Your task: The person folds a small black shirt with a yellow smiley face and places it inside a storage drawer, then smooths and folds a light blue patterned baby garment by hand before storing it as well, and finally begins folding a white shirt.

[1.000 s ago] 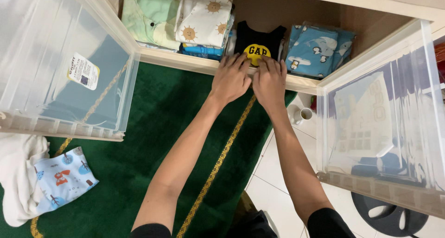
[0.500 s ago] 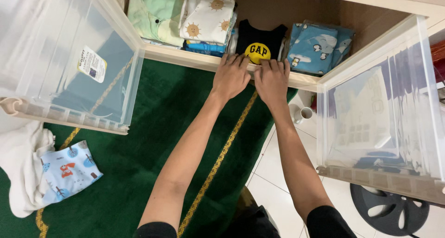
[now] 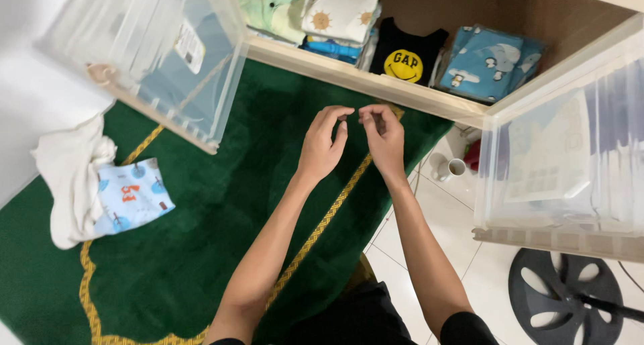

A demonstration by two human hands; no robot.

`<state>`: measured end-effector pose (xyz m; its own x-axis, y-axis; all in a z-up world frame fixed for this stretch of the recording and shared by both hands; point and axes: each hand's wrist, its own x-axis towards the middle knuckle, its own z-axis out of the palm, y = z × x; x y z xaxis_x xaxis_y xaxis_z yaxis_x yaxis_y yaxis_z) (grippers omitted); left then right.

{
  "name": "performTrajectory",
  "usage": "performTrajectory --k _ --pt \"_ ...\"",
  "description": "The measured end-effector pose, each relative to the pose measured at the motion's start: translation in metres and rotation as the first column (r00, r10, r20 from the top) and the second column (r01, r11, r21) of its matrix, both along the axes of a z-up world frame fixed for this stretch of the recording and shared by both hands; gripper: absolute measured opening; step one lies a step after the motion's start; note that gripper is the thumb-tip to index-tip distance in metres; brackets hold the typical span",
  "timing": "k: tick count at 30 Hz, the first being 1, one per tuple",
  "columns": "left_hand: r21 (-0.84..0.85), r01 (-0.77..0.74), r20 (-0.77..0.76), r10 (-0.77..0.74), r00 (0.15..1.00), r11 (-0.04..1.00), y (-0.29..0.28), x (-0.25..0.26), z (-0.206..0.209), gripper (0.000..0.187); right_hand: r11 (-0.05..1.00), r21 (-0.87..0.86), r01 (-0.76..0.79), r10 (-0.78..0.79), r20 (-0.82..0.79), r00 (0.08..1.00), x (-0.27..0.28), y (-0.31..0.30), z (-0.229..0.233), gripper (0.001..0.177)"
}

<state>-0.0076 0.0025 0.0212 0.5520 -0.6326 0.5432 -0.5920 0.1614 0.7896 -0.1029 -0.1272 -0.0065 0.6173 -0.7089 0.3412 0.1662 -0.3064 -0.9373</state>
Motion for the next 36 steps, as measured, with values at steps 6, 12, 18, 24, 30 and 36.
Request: performTrajectory --k 6,12,18,24,30,36 --pt "-0.002 -0.119 -0.163 0.118 0.980 0.993 0.085 -0.007 -0.016 0.017 0.958 0.150 -0.247 0.251 -0.015 0.968 0.014 0.070 -0.020 0.012" --pt "-0.012 -0.277 -0.199 0.269 0.942 0.961 0.165 -0.013 -0.039 0.021 0.908 0.135 -0.397 0.406 -0.047 0.913 0.027 0.143 -0.029 0.013" --pt "0.056 -0.431 -0.179 0.434 0.883 0.901 0.239 -0.021 -0.046 0.019 0.855 0.104 -0.509 0.518 -0.103 0.849 0.046 0.207 -0.031 0.012" --pt "0.110 -0.562 -0.097 0.572 0.814 0.819 0.309 -0.030 -0.044 0.019 0.804 -0.026 -0.594 0.583 -0.167 0.795 0.059 0.263 -0.029 0.011" --pt "0.085 -0.719 0.168 0.701 0.693 0.690 0.359 -0.009 -0.049 0.017 0.749 -0.117 -0.652 0.627 -0.193 0.755 0.075 0.302 -0.026 0.012" --pt "0.104 -0.845 0.414 0.749 0.517 0.525 0.381 0.028 -0.065 0.031 0.702 -0.308 -0.642 0.600 -0.229 0.766 0.100 0.327 -0.021 0.016"
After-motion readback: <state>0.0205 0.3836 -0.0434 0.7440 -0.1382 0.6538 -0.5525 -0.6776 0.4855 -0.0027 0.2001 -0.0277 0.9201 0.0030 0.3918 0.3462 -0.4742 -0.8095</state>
